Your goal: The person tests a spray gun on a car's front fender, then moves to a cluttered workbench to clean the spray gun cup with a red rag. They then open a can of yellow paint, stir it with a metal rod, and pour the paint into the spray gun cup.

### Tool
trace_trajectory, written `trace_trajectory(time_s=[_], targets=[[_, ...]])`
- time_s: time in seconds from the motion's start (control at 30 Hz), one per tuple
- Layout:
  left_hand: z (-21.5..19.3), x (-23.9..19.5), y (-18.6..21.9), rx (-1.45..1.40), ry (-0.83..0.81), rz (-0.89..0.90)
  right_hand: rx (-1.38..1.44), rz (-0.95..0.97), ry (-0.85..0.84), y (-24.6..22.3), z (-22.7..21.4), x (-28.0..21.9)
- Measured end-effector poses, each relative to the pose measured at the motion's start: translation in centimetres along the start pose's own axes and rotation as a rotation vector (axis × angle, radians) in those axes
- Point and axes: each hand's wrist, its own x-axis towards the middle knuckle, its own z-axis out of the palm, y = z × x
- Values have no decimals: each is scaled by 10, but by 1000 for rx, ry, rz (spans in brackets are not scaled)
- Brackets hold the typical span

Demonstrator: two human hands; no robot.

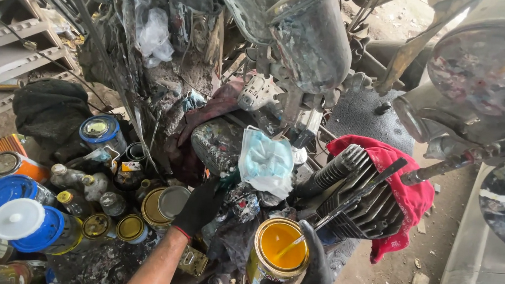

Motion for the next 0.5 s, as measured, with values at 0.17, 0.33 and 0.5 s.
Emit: trace_trajectory(time_s=[0.17,0.33,0.5], targets=[[-30,5,51,-176,81,-46,41,19,3,3,0,-3],[-19,1,40,-141,122,32,176,34,7,13,-2,-10],[-50,5,80,-175,85,-102,210,14,-5,17,-3,-16]])
